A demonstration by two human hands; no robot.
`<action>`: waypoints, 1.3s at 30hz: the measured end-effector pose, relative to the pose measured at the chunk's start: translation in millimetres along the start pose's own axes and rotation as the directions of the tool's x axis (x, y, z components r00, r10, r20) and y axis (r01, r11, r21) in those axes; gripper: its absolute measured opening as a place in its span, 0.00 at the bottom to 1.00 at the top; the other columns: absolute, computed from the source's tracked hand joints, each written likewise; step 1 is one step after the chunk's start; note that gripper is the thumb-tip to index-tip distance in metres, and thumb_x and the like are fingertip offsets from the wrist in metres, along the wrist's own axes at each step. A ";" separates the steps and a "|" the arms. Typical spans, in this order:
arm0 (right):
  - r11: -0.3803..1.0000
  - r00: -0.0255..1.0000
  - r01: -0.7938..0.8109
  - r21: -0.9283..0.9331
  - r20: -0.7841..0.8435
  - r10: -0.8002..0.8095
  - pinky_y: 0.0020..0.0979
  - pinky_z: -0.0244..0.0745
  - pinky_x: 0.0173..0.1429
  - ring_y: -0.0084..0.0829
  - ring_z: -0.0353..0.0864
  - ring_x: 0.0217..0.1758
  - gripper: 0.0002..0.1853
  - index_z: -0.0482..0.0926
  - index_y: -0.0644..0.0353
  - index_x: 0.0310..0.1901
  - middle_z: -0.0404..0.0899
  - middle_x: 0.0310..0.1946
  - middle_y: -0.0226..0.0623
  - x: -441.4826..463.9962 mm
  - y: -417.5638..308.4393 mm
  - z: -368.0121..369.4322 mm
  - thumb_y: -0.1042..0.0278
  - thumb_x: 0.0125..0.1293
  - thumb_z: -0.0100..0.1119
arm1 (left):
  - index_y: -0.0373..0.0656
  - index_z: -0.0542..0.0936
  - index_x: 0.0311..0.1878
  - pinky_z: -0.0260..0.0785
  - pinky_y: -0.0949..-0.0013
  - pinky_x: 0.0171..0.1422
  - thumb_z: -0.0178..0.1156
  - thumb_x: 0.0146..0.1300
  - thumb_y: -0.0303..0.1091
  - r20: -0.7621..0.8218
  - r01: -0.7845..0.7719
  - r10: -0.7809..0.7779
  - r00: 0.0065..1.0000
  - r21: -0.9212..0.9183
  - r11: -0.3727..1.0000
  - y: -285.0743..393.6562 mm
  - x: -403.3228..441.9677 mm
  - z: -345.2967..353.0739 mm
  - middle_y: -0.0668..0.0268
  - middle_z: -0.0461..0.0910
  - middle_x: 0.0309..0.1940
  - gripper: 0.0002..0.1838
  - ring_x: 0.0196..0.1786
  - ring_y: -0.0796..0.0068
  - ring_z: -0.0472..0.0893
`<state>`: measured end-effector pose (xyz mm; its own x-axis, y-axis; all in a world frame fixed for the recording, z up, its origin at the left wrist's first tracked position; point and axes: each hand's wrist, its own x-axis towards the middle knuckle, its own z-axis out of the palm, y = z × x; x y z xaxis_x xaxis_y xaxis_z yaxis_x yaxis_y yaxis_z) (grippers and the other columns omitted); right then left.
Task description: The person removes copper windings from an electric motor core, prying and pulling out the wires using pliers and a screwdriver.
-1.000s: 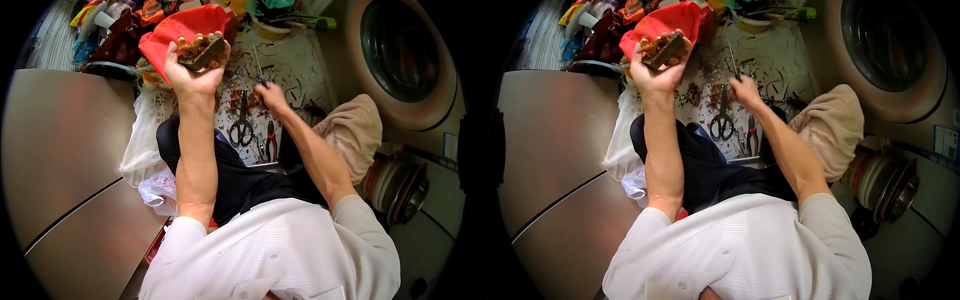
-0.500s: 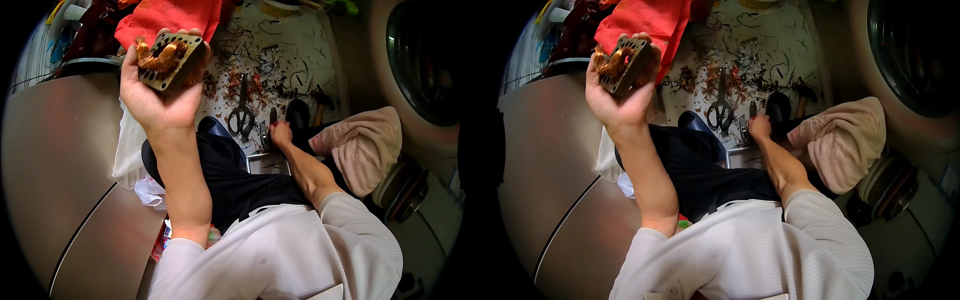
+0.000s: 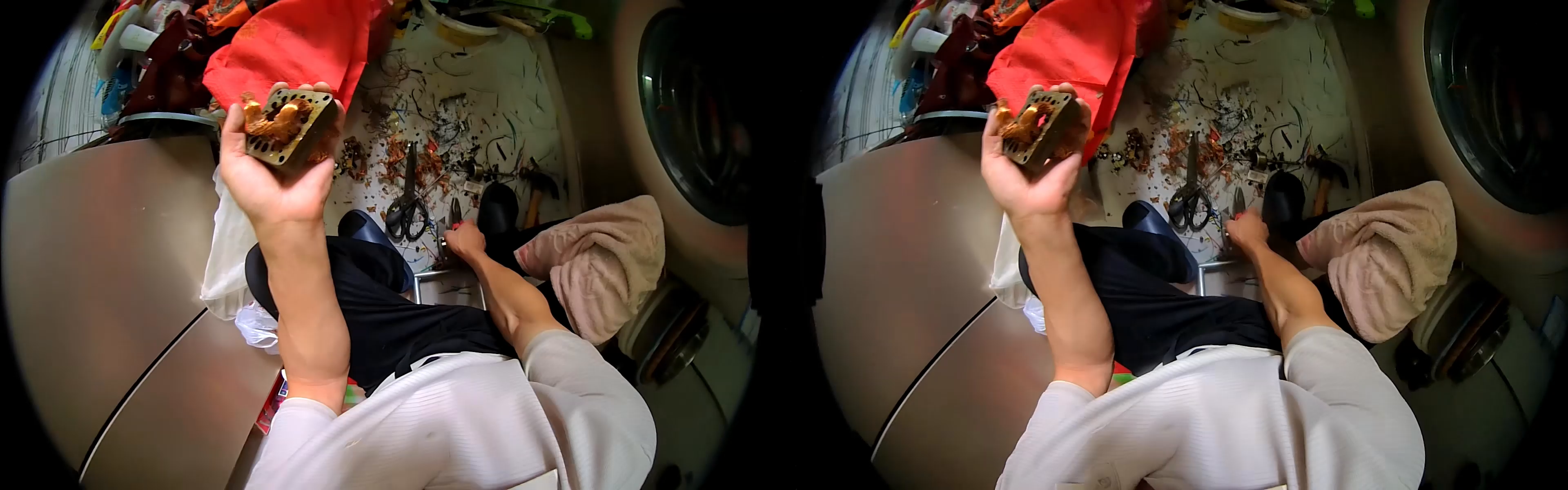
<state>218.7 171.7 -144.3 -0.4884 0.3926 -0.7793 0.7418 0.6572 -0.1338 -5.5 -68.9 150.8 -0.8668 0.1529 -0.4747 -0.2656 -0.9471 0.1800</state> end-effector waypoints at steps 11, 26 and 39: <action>0.603 0.798 0.270 0.751 0.176 -0.576 0.31 0.71 0.31 0.26 0.77 0.24 0.10 0.76 0.63 0.45 0.77 0.25 0.33 -77.1 -79.1 -143.6 0.71 0.65 0.61 | 0.36 0.79 0.45 0.77 0.38 0.53 0.55 0.72 0.58 0.019 0.051 -0.049 0.999 -0.087 0.995 -23.6 1.4 6.2 0.48 0.83 0.41 0.28 0.49 0.41 0.83; 0.496 0.549 0.531 0.687 0.167 -0.819 0.25 0.73 0.29 0.23 0.84 0.31 0.18 0.82 0.63 0.54 0.85 0.34 0.34 -202.5 -128.8 -276.3 0.54 0.79 0.55 | 0.38 0.82 0.56 0.78 0.42 0.61 0.52 0.75 0.57 0.256 0.127 -0.122 0.959 -0.001 0.992 -34.9 4.3 4.2 0.45 0.84 0.55 0.29 0.57 0.39 0.83; 0.606 0.431 0.284 0.743 0.465 -0.773 0.31 0.86 0.34 0.30 0.89 0.41 0.20 0.80 0.64 0.56 0.86 0.43 0.38 -201.4 -118.9 -260.3 0.53 0.78 0.58 | 0.37 0.79 0.64 0.79 0.48 0.60 0.52 0.75 0.59 0.489 -0.047 -0.063 0.870 0.210 0.977 -22.7 1.3 9.6 0.42 0.82 0.59 0.32 0.56 0.43 0.85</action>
<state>109.2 182.0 187.9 -0.5700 -0.6382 -0.5175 0.6522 0.0317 -0.7574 -4.7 -44.5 154.3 -0.9438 0.3306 -0.0032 -0.3072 -0.8731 0.3786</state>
